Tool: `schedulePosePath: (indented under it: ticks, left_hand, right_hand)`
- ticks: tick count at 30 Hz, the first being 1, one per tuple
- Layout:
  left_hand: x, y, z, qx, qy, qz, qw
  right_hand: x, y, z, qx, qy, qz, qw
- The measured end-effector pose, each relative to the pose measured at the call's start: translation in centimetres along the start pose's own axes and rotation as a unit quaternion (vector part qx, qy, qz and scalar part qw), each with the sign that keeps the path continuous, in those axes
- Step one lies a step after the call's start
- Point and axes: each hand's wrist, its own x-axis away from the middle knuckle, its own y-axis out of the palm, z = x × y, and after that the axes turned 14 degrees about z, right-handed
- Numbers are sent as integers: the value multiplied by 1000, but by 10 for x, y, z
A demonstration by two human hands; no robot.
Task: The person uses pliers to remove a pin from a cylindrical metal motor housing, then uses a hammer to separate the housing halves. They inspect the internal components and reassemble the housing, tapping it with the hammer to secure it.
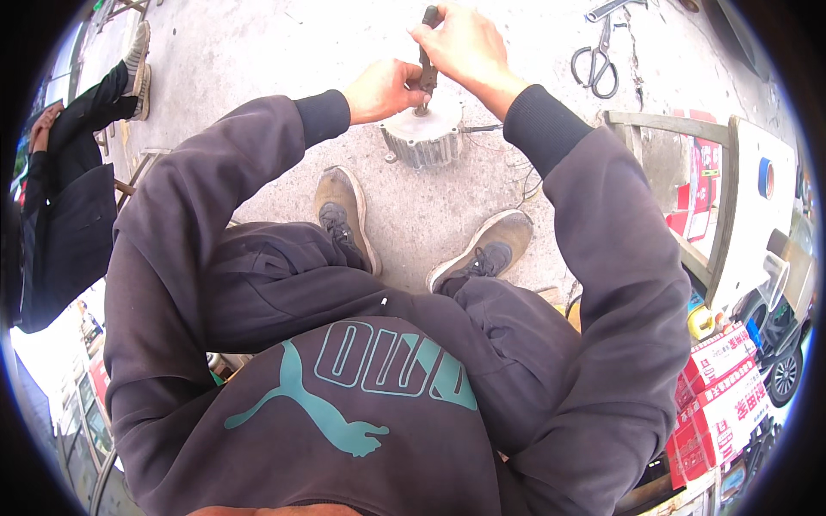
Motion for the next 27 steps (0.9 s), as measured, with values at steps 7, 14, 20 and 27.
schedulePosePath:
  ticks: [7, 14, 20, 27]
  left_hand:
    - [-2, -1, 1, -6, -4, -4, 1000]
    - [-3, -1, 2, -10, 7, -9, 1000]
    - [-3, 0, 0, -14, 2, -8, 1000]
    - [-4, 1, 3, -23, 11, -2, 1000]
  right_hand:
    - [-6, -16, -23, 15, 71, -30, 997]
    - [-5, -24, -23, -6, 86, -46, 995]
    - [-5, -30, -33, -5, 74, -38, 997]
    - [-3, -24, -18, -21, 53, -40, 998]
